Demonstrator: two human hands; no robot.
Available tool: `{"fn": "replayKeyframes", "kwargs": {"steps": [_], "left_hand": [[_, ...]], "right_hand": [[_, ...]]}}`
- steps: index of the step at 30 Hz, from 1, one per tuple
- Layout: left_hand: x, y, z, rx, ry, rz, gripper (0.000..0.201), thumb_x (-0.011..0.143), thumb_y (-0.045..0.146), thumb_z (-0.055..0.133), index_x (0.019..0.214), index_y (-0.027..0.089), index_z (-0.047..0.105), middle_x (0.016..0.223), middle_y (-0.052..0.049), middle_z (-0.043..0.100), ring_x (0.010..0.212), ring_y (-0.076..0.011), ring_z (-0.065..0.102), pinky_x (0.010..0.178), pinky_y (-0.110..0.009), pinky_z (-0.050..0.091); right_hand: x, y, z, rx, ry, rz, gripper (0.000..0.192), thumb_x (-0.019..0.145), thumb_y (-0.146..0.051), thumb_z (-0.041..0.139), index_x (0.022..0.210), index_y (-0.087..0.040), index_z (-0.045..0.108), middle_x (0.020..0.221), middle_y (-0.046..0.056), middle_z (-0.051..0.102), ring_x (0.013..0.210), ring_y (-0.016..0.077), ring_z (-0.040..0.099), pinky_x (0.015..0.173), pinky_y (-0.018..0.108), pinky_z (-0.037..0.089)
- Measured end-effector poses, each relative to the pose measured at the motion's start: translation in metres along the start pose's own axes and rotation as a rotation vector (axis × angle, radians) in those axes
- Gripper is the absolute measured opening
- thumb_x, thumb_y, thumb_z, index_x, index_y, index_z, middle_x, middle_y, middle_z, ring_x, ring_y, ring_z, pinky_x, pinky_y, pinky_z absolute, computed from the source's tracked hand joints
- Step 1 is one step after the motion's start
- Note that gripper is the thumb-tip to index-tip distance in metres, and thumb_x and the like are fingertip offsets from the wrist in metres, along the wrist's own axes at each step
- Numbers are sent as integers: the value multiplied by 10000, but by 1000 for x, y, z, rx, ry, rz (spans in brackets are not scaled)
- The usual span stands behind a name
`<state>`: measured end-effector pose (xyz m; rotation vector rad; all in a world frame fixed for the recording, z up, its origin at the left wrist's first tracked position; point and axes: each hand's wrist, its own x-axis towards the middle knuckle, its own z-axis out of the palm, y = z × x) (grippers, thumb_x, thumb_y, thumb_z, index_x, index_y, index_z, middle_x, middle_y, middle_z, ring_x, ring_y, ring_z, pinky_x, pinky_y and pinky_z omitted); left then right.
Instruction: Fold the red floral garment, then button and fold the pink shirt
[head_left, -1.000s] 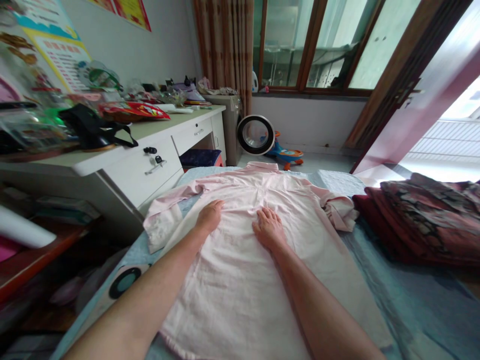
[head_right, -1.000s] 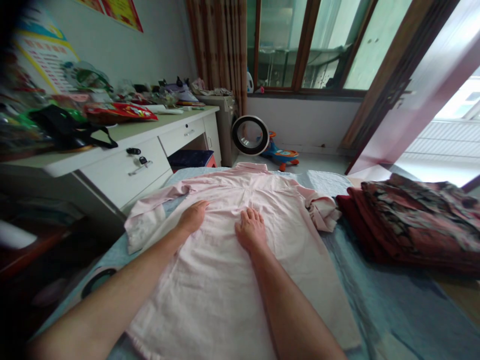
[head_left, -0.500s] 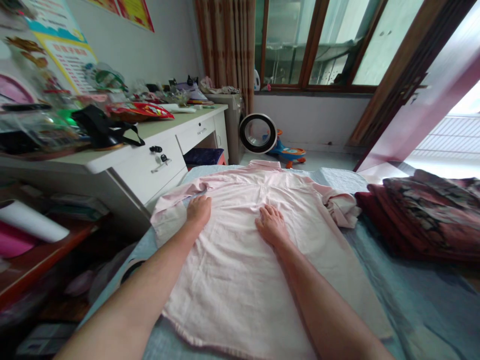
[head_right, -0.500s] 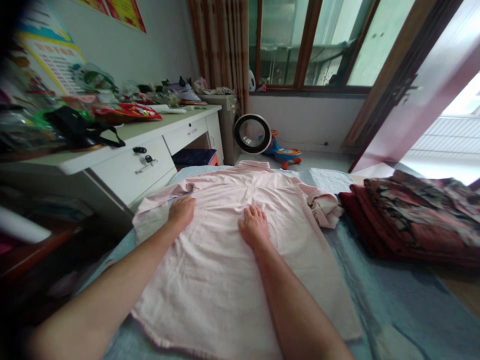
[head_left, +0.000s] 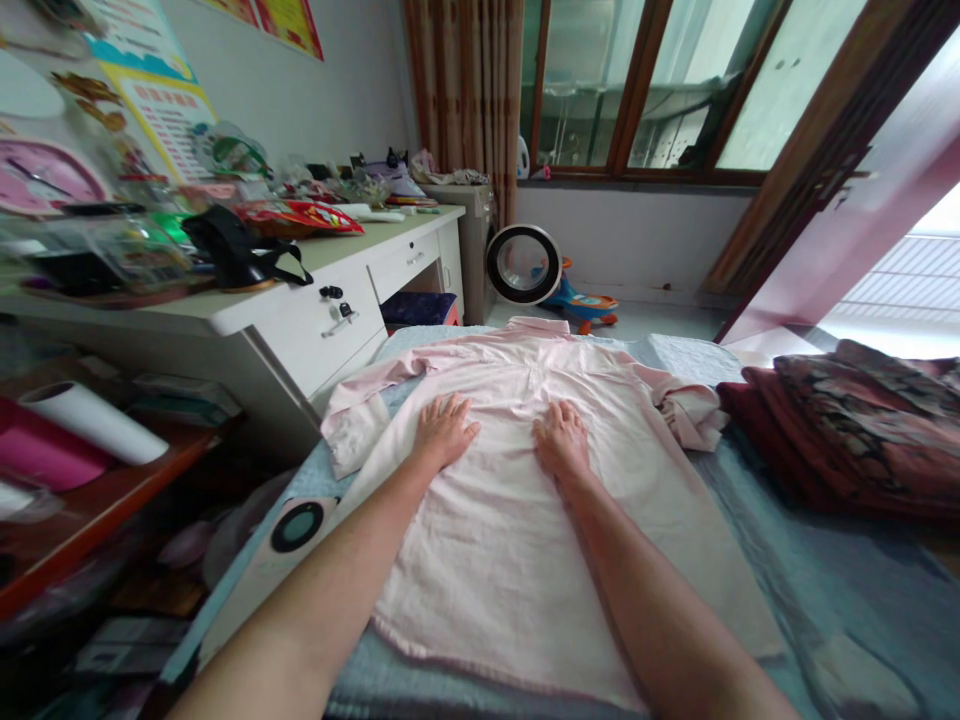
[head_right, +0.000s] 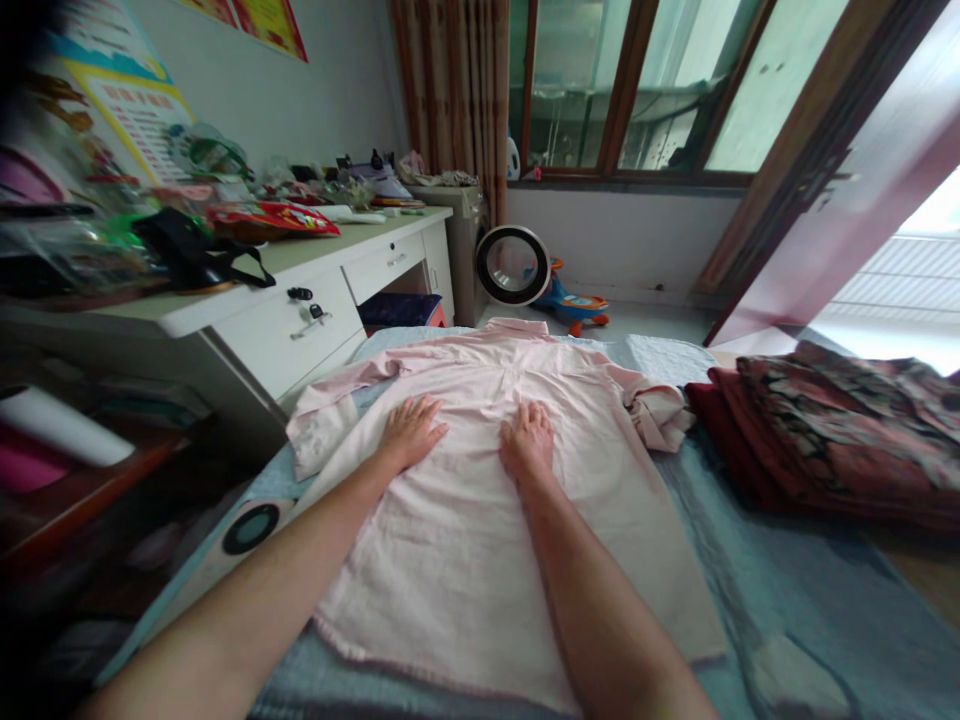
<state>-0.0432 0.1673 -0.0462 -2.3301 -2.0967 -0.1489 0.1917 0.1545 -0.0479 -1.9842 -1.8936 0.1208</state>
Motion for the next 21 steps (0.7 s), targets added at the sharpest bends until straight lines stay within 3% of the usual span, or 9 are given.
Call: {"fn": "replayKeyframes", "kwargs": {"steps": [3,7,10,16,21], "left_hand": [[-9,13,-1,4,18,-20,583,965,508,347,1482,244,403,1589,-95,327,1438,-370,299,1130,-569,288],[-36,34,0,-22,24,124,564,979,493,334,1475,235,403,1576,-89,354,1457,-290,292,1168,-515,270],[-60,41,0,-33,-27,157,603,969,547,338,1497,258,368,1582,-81,346,1466,-302,275,1174,-547,244],[-96,26,-7,-10,-6,147,610,953,591,346,1488,301,391,1593,-44,330,1466,-349,252,1157,-565,252],[-110,14,-10,10,43,111,604,957,574,340,1480,279,411,1583,-55,348,1456,-349,265,1149,-554,258]], "right_hand": [[1,-1,1,-11,-23,-2,482,947,-410,401,1344,-163,518,1433,152,484,1337,297,407,1109,406,280],[0,-3,-1,-18,-13,-16,453,937,-404,414,1299,-161,537,1400,156,503,1312,304,414,1091,413,287],[-1,-4,-2,-32,-2,-33,427,939,-400,413,1260,-155,555,1381,164,511,1291,305,426,1081,414,288],[-1,-3,0,-32,8,-33,399,958,-403,385,1214,-157,567,1355,166,527,1269,301,438,1068,419,302],[8,2,-1,-17,-43,-49,396,967,-417,389,1196,-158,581,1317,167,554,1242,288,465,1055,400,328]]}}
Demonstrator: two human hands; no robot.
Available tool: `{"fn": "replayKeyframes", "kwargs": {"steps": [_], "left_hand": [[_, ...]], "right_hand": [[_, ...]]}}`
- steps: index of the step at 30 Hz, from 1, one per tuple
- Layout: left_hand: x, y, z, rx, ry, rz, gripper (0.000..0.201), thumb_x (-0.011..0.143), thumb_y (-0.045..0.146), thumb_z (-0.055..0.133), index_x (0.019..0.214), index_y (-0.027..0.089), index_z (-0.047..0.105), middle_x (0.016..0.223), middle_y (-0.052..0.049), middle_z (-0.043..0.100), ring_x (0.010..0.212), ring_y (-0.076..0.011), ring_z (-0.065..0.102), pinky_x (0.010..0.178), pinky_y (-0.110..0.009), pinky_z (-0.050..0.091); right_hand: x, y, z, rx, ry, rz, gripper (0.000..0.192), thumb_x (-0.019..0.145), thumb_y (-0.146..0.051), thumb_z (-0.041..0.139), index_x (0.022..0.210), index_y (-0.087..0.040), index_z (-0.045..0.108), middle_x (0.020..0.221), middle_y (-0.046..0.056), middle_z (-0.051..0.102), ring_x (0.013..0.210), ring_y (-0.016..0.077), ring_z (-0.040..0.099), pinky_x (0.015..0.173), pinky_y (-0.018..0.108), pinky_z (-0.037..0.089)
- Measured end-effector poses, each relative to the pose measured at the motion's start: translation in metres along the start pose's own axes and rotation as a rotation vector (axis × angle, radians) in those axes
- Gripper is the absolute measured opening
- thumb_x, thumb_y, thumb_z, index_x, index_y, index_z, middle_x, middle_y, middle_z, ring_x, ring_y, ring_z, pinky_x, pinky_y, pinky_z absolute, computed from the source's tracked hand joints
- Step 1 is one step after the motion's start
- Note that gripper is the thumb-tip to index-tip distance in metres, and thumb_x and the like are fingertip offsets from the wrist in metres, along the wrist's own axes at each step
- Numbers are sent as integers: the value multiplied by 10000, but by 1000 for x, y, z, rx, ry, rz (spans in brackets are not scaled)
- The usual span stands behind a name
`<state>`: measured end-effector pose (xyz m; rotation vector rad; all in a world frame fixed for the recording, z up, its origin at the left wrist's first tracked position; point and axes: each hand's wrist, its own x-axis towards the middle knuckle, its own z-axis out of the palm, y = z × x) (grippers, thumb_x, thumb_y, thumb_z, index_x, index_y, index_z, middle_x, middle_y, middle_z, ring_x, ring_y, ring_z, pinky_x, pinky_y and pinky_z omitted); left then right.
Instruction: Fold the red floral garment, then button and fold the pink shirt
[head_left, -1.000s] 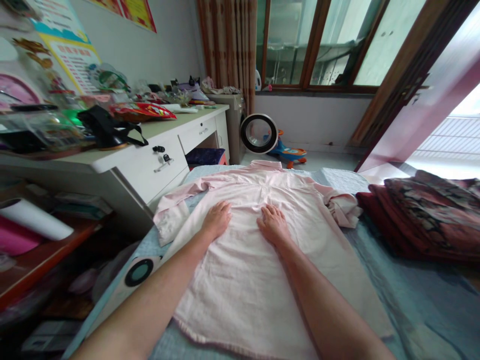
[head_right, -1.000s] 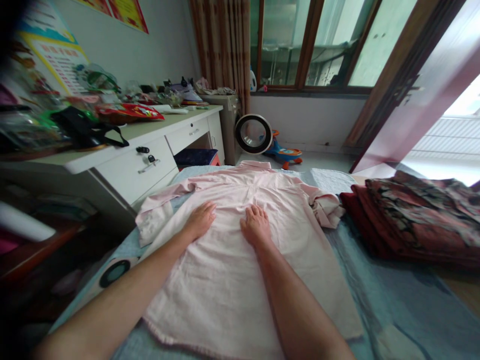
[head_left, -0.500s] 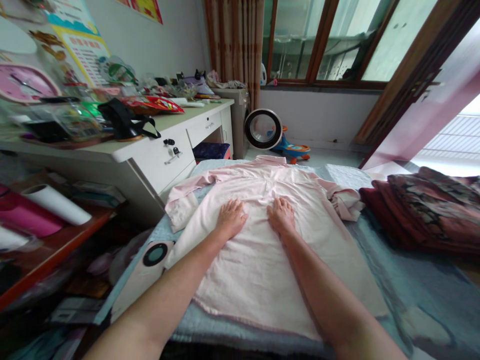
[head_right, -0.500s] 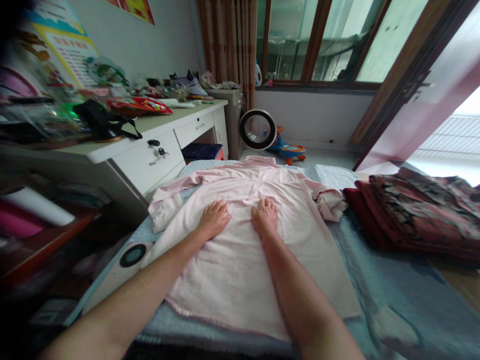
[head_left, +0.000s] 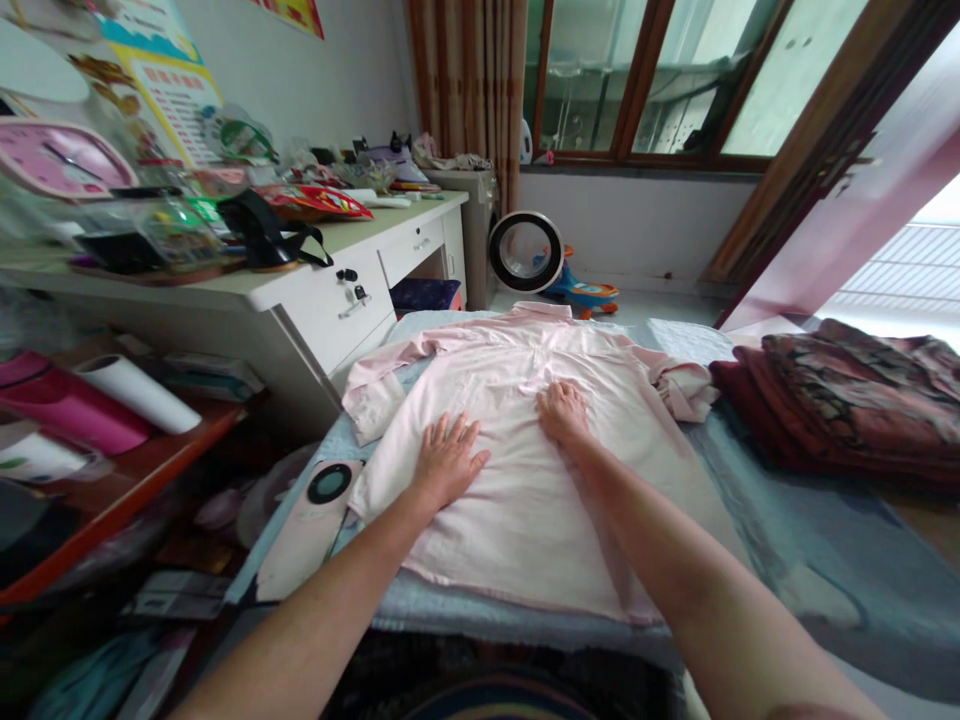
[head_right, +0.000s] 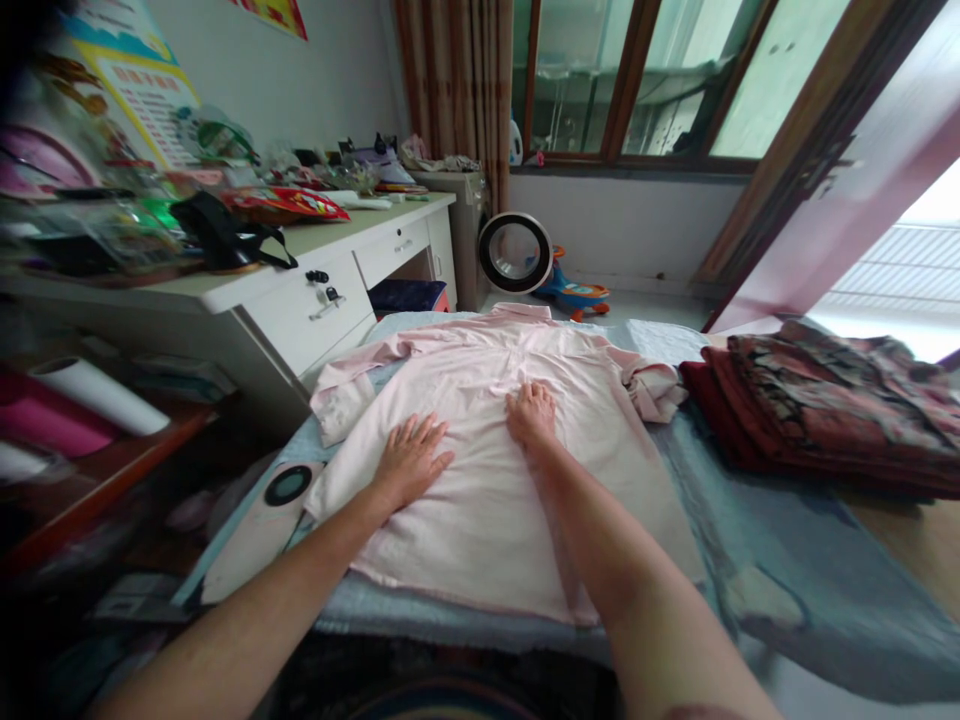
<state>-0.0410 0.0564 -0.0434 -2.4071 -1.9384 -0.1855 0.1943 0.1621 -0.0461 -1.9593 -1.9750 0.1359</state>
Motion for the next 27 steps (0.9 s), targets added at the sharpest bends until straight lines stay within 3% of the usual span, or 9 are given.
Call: {"fn": "replayKeyframes", "kwargs": {"steps": [5,11,17,22,25,27], "left_hand": [[-1,0,1,-1,4,-11,600,951,577,350,1469,281,423,1579,-52,355,1453,-352,260,1144,-554,251],[-2,0,1,-17,26,-4,583,948,560,373,1453,277,443,1564,-55,380,1445,-345,273,1149,-531,247],[-4,3,-8,-28,70,21,491,959,429,408,1395,230,516,1481,-105,482,1379,-321,381,1138,-514,286],[-10,35,-12,-80,71,248,425,965,198,351,1337,212,557,1428,-99,540,1344,-236,449,1159,-452,289],[-18,59,-8,-152,2,387,409,986,258,360,1353,230,538,1443,-69,534,1349,-208,449,1147,-410,321],[-23,68,-4,-159,-12,411,424,999,303,349,1391,242,501,1483,-58,495,1380,-217,414,1152,-427,313]], "right_hand": [[-2,18,-10,6,-82,-99,402,972,-326,395,1302,-147,540,1330,155,566,1233,244,497,1024,344,376],[-48,57,-21,-133,-64,-163,531,991,-393,385,1432,-100,429,1514,149,421,1405,234,348,1148,352,257],[-80,90,-45,-228,-93,-169,455,990,-345,405,1371,-119,507,1490,147,456,1389,238,371,1137,352,280],[-110,60,-53,-218,-111,-97,386,964,-340,446,1282,-161,573,1483,148,457,1395,280,361,1132,418,272],[-132,29,-46,-125,-135,-187,420,979,-348,409,1351,-193,528,1531,109,411,1442,249,301,1165,435,209],[-143,17,-42,-88,-161,-213,457,979,-359,413,1397,-194,489,1548,97,394,1448,236,294,1170,427,203]]}}
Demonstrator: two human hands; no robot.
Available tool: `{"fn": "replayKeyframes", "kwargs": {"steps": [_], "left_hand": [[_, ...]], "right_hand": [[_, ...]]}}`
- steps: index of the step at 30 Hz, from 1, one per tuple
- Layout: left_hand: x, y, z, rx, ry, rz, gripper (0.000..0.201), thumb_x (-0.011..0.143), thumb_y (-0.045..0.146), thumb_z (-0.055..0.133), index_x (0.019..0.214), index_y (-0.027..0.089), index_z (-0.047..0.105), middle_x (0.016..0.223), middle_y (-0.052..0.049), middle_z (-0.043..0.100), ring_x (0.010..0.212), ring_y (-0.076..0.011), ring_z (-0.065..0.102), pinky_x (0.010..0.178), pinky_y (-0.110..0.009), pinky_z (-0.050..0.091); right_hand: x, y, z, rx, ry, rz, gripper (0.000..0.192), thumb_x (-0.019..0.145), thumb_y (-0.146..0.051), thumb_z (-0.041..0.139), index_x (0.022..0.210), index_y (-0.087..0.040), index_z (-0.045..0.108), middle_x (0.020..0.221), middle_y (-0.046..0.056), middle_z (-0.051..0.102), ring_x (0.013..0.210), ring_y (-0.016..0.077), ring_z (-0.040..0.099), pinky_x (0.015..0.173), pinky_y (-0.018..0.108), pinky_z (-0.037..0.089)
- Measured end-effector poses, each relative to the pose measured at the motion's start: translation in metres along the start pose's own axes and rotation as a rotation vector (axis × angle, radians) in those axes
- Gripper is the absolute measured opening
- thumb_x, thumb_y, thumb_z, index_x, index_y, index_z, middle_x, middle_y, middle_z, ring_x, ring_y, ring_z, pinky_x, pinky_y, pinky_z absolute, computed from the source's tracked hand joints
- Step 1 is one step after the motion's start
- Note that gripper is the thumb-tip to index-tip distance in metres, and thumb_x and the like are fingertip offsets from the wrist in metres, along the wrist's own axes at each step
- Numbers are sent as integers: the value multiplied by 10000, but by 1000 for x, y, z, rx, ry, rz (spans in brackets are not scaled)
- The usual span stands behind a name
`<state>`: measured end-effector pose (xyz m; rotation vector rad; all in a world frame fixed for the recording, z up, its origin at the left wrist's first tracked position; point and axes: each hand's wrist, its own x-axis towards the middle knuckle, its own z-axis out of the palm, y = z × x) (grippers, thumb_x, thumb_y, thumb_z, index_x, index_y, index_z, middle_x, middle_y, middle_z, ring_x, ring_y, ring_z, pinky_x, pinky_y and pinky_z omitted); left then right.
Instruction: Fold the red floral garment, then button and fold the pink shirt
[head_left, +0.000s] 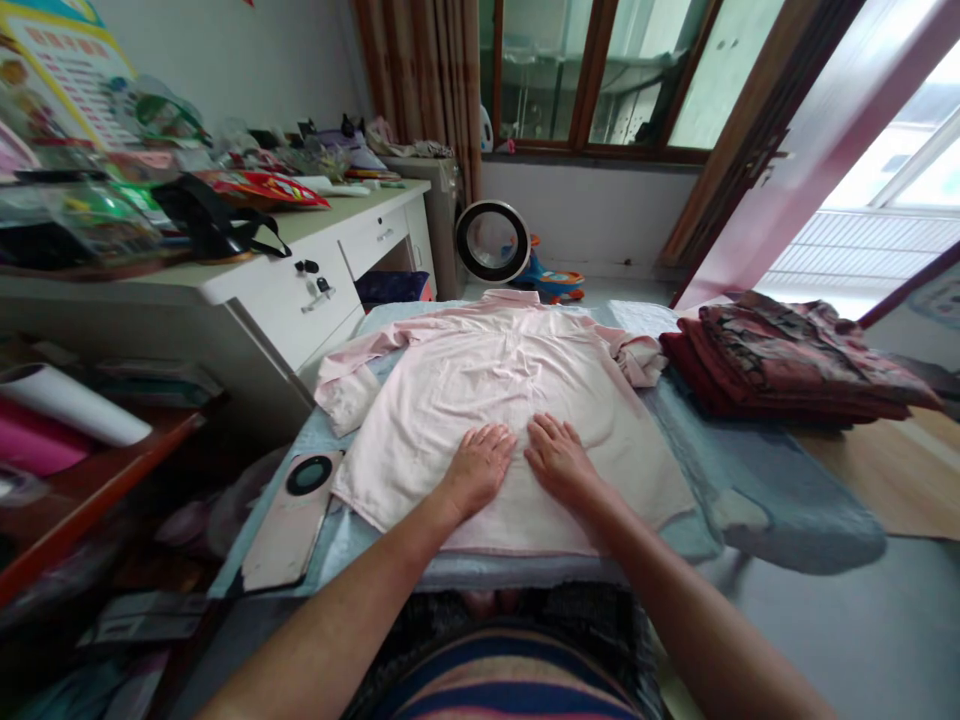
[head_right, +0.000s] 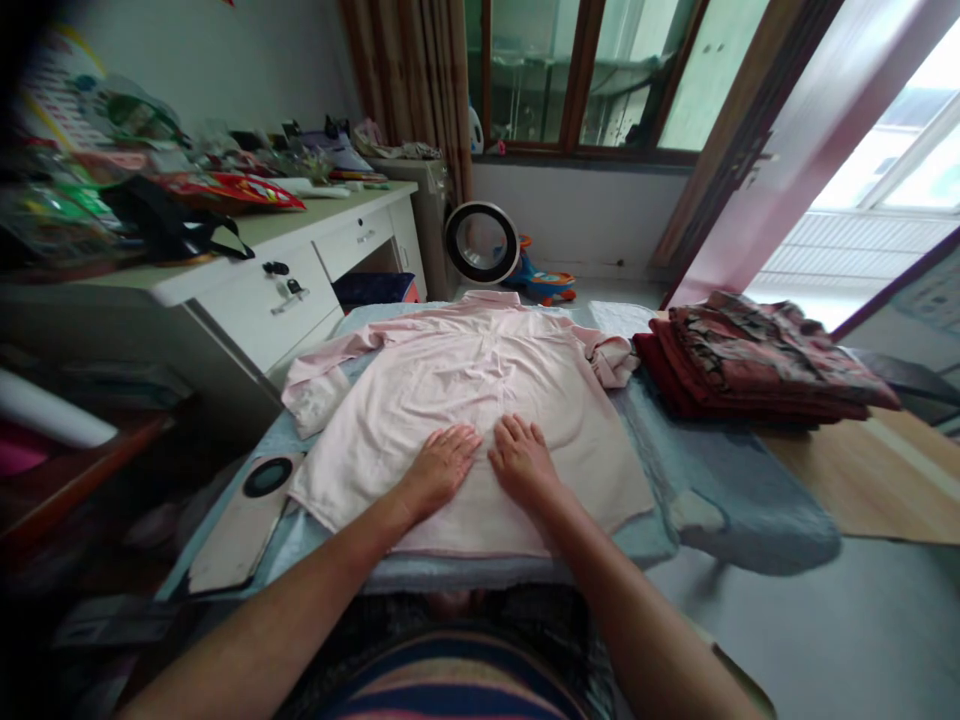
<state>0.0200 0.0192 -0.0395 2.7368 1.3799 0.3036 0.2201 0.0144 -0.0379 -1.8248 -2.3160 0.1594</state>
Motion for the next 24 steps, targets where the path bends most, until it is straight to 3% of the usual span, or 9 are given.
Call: {"fn": "replayKeyframes", "kwargs": {"steps": [3,9,24], "left_hand": [[-6,1,3,22,-3,-38,455,1000,373,354,1436,285,448,1538,-36,428,1426,-246,349,1167,-480,276],[-16,-6,-1,46,-30,-142,539,966,516,384,1473,333,398,1571,-16,375,1464,-294,270,1183,-548,200],[-16,-5,-1,61,-60,-166,555,964,521,362,1481,322,393,1583,-19,351,1477,-296,239,1180,-557,183]], "right_hand": [[-8,-1,1,13,-21,-6,497,983,-381,408,1442,-198,452,1564,85,372,1447,223,302,1172,406,214],[-23,28,-4,-40,-9,71,534,979,-405,413,1463,-183,444,1572,93,356,1445,252,309,1169,415,237],[-68,85,-15,-160,54,333,555,987,-435,365,1460,-158,447,1545,141,386,1426,287,325,1151,419,240]]}}
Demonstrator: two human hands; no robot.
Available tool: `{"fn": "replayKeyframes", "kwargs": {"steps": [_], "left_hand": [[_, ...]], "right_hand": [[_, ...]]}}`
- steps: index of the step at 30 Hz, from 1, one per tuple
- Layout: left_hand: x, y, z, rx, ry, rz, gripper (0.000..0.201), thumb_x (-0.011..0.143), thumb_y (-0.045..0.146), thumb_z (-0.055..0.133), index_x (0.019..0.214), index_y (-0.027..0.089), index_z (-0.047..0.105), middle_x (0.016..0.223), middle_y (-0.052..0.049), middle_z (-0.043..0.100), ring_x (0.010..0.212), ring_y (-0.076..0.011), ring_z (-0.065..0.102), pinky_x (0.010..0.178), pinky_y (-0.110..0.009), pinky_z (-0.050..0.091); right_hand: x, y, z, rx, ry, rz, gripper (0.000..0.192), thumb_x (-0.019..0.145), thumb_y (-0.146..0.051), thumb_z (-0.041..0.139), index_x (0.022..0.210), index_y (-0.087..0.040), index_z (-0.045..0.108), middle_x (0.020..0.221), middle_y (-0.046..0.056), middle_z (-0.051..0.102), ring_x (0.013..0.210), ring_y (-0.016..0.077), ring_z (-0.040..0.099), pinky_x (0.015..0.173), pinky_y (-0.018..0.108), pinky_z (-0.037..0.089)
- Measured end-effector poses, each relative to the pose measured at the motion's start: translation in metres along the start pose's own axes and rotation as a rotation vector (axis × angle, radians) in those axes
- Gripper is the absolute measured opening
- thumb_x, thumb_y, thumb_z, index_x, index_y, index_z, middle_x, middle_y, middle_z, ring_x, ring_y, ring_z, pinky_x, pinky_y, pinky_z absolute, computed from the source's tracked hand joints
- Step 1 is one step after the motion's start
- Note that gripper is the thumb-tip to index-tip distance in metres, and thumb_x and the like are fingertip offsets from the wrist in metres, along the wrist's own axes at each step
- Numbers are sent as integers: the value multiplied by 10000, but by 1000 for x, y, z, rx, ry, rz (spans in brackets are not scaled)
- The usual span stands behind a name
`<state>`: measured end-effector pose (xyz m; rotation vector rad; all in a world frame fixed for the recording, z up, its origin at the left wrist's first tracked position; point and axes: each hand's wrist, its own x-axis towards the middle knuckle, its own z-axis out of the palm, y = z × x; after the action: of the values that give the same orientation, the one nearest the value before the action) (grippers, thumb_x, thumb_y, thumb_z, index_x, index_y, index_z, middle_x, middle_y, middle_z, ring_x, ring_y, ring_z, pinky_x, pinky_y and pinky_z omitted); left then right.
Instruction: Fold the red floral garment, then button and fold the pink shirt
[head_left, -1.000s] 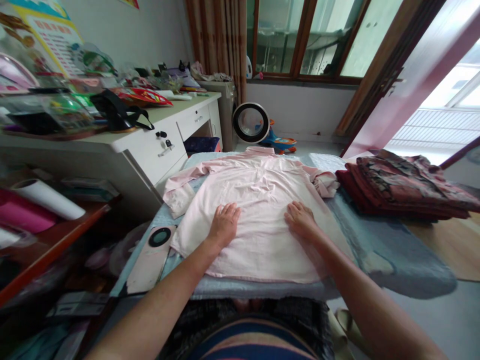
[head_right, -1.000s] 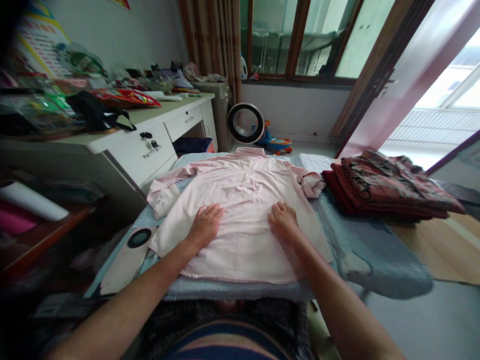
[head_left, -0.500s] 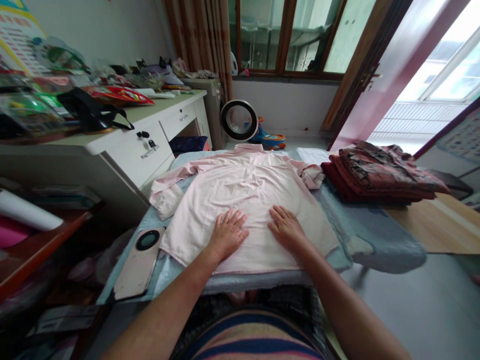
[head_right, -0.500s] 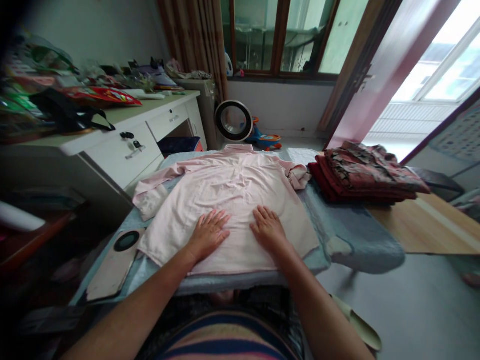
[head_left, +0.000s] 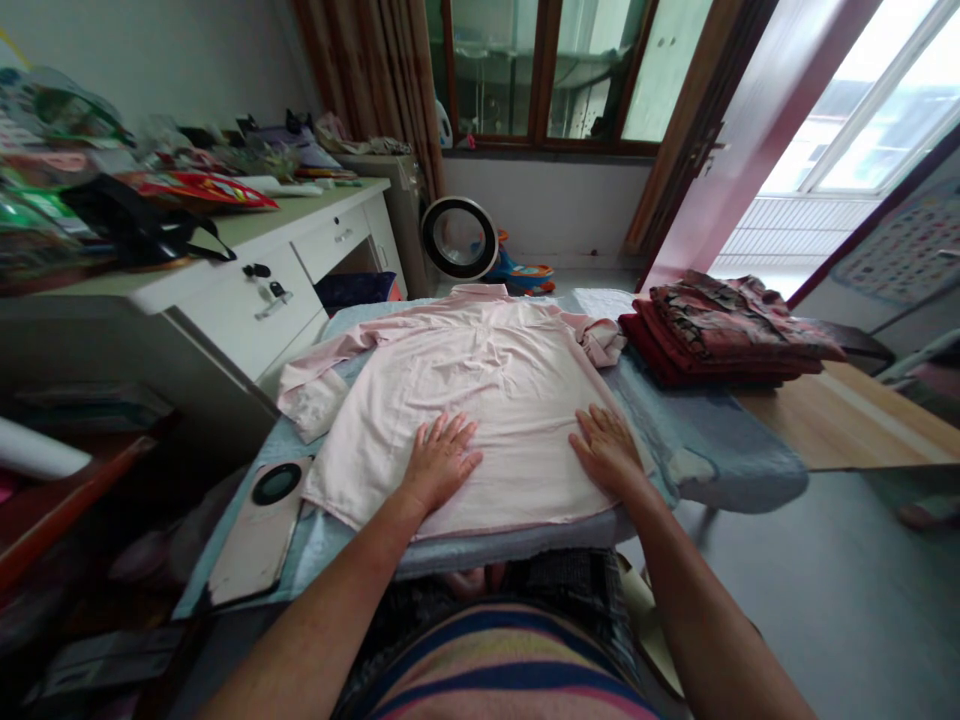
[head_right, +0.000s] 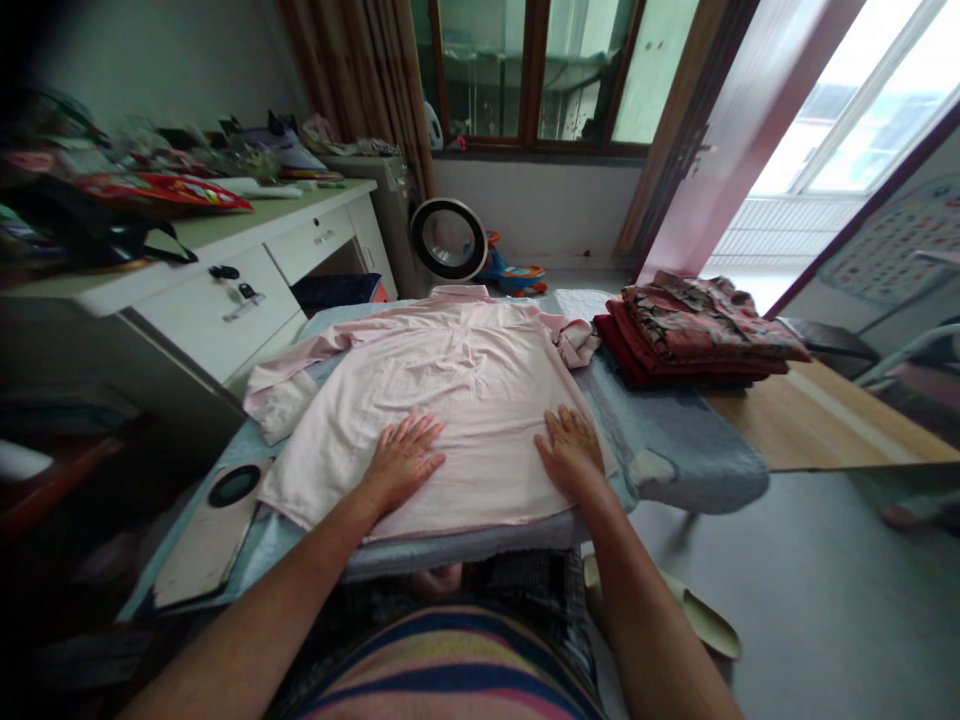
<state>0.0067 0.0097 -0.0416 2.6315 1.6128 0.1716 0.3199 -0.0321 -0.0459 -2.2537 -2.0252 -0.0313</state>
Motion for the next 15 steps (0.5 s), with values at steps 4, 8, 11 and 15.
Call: {"fn": "replayKeyframes", "kwargs": {"steps": [4,8,11,15], "left_hand": [[0,1,-2,10,-26,-15,551,962,505,376,1479,319,397,1584,-29,349,1480,-305,232,1173,-563,197],[6,10,-14,12,-103,-50,540,942,454,448,1455,286,439,1562,-63,388,1451,-340,296,1142,-571,269],[17,25,-23,6,-107,9,508,937,404,477,1421,250,482,1528,-94,436,1423,-317,357,1144,-544,292],[35,42,-19,-35,-42,147,500,969,440,418,1430,252,465,1568,-78,374,1455,-271,311,1175,-526,257]], "right_hand": [[-1,2,1,-2,21,36,554,980,-429,379,1446,-141,460,1531,157,403,1414,299,340,1156,430,229],[-1,-1,2,3,42,61,542,968,-425,400,1434,-157,473,1520,142,425,1402,295,359,1152,440,240],[-2,-2,2,15,70,60,536,963,-424,407,1411,-147,500,1507,141,441,1396,295,367,1153,430,250],[-4,0,-1,56,99,27,507,961,-394,408,1374,-129,537,1481,143,472,1383,280,386,1156,412,268]]}}
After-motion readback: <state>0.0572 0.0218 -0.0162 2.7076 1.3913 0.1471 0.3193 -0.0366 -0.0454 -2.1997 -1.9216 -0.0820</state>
